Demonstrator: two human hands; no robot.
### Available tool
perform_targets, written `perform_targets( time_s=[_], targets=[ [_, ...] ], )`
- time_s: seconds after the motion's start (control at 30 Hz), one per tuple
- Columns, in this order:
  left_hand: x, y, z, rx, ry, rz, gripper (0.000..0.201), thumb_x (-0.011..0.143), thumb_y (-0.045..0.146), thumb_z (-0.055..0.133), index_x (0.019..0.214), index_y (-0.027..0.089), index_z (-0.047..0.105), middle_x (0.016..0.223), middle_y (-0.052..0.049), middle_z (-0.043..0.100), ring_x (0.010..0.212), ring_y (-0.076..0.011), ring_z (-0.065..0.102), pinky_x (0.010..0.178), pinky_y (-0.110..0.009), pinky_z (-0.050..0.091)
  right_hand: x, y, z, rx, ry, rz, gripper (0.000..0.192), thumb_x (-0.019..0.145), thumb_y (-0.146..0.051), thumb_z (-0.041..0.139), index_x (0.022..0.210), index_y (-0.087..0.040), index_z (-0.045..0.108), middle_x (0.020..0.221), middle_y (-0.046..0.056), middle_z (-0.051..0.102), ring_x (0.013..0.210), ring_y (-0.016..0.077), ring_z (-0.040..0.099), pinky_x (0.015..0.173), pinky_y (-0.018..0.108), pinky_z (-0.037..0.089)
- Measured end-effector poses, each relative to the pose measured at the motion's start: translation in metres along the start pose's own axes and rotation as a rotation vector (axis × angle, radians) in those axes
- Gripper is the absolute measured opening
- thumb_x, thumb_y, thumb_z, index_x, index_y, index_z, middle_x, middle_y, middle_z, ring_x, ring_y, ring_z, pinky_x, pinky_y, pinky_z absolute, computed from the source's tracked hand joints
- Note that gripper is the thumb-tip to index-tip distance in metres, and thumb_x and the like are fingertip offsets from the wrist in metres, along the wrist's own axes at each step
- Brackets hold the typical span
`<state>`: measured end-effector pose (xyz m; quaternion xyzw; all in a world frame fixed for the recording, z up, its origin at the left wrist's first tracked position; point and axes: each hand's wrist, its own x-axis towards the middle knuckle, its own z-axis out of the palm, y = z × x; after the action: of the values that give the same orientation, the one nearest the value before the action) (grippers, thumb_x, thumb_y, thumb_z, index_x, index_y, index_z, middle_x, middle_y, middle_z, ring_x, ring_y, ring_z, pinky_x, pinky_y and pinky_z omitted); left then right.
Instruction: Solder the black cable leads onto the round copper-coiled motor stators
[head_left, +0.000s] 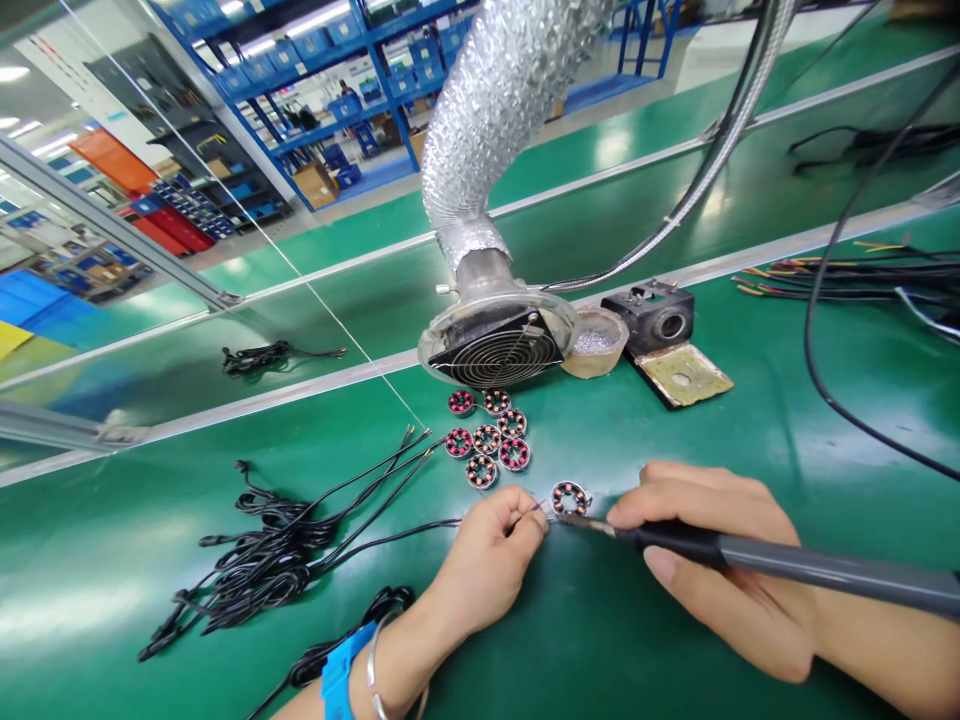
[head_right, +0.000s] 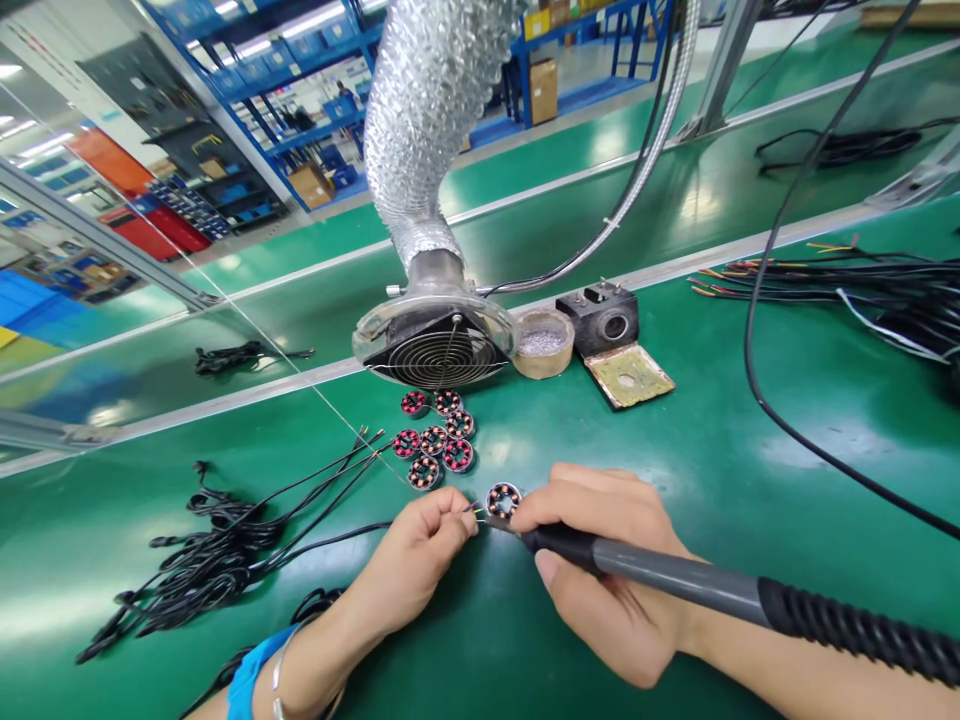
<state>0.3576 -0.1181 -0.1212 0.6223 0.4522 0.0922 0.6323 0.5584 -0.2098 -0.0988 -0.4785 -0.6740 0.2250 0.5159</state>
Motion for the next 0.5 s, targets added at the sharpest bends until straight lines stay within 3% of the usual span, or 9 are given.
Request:
perform_targets(
  time_s=[0.5],
  targets=[
    [0.0,0.0026,0.0007,0.041,-0.007,-0.002,0.028,0.087,0.04,0.051,0.069,0.02,0.042,0.057,0.008,0.031,0.053,-0.009,0.025,0.049,-0.022,0.022,-0.0004,0.0023,0.0051,-0.007,-0.016,-0.011,0.019,0.078,-0.013,0.05,0.09,-0.021,0.063,0.06,-0.001,0.053,0.048,0.0133,0.045,0.045,0.029,0.03]
  ],
)
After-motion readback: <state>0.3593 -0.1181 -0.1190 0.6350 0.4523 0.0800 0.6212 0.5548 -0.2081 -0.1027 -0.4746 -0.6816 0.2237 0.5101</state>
